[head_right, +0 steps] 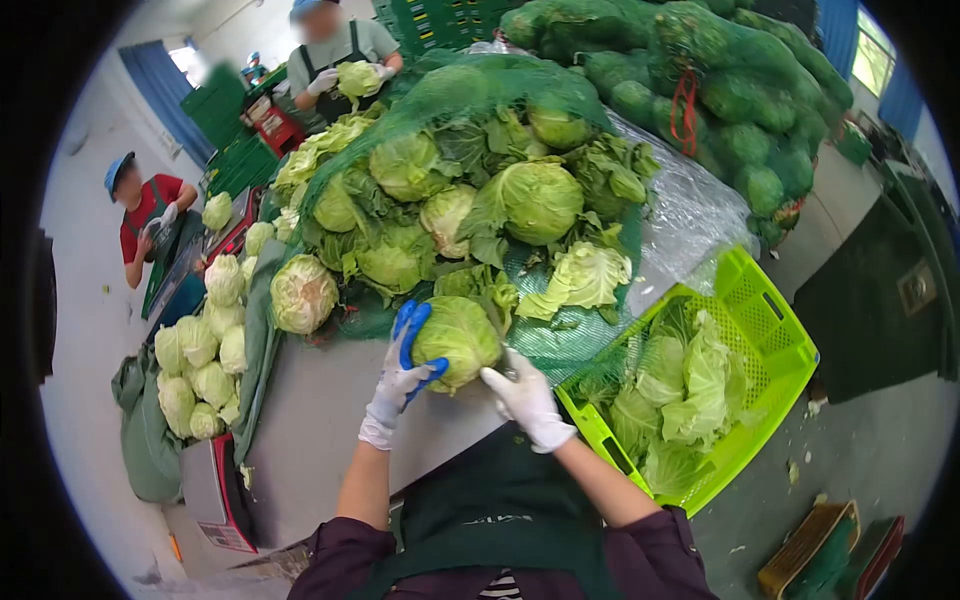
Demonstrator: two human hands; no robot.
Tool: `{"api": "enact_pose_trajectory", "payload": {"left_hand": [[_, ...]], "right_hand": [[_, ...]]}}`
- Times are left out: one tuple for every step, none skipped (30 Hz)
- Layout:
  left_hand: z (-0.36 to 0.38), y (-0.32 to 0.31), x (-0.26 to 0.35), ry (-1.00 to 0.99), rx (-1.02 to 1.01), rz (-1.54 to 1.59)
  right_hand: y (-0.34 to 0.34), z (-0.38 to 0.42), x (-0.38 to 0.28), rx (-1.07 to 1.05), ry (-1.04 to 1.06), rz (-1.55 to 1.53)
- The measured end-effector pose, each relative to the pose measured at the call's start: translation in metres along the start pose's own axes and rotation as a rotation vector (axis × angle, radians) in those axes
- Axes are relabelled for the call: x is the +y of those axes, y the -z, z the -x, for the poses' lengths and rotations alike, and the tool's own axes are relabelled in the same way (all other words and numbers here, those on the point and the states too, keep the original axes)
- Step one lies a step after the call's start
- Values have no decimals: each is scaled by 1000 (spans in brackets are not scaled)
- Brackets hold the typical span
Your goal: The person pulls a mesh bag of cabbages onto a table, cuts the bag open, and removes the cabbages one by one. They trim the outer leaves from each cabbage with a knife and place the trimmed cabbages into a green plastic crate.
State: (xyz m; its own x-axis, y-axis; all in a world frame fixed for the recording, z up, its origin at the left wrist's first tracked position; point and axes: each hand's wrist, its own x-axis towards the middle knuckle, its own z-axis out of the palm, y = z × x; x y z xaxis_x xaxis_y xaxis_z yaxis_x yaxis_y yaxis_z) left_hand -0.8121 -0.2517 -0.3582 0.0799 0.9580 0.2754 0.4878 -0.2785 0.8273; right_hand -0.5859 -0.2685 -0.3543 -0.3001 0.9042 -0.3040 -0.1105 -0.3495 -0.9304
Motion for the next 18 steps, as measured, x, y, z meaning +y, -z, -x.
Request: {"api": "enact_pose_trajectory", "payload": {"left_hand": [[-2, 1, -3, 43, 15, 62], [-1, -1, -8, 116, 66, 244], [-2, -1, -2, 117, 49, 242], [-2, 0, 9, 203, 96, 482], [-2, 0, 19, 291, 145, 722], [-1, 0, 24, 300, 134, 698], [1, 1, 31, 298, 120, 695], [5, 1, 40, 311, 71, 637], [9, 1, 51, 323, 20, 577], [12, 2, 67, 405, -42, 605], [12, -4, 72, 411, -61, 609], [12, -14, 76, 312, -102, 578], [9, -25, 81, 204, -142, 549], [4, -41, 88, 153, -180, 354], [1, -56, 93, 149, -204, 362], [-3, -70, 96, -39, -184, -181], [-13, -80, 99, -245, -140, -721], [-25, -85, 109, -213, -154, -666]], "right_hand": [[-10, -15, 22, 44, 42, 14], [-22, -21, 28, 125, 145, 99], [-33, -24, 32, 206, 243, 186], [-40, -28, 32, 213, 267, 272], [-42, -31, 32, 217, 291, 360], [-40, -33, 27, 187, 323, 246], [-33, -34, 21, 199, 325, 239], [-19, -33, 15, 121, 209, 202], [-5, -29, 6, 43, 93, 160], [7, -15, -14, 67, 75, 154], [19, -4, -29, 95, 55, 99], [36, -1, -36, 70, 19, 69], [56, -1, -44, 47, -8, 38], [76, -5, -48, 50, -71, 95], [93, -10, -45, 54, -138, 148], [99, -20, -36, 127, -102, 150], [107, -24, -26, 153, -93, 141], [112, -25, -24, 173, -60, 77]]}}
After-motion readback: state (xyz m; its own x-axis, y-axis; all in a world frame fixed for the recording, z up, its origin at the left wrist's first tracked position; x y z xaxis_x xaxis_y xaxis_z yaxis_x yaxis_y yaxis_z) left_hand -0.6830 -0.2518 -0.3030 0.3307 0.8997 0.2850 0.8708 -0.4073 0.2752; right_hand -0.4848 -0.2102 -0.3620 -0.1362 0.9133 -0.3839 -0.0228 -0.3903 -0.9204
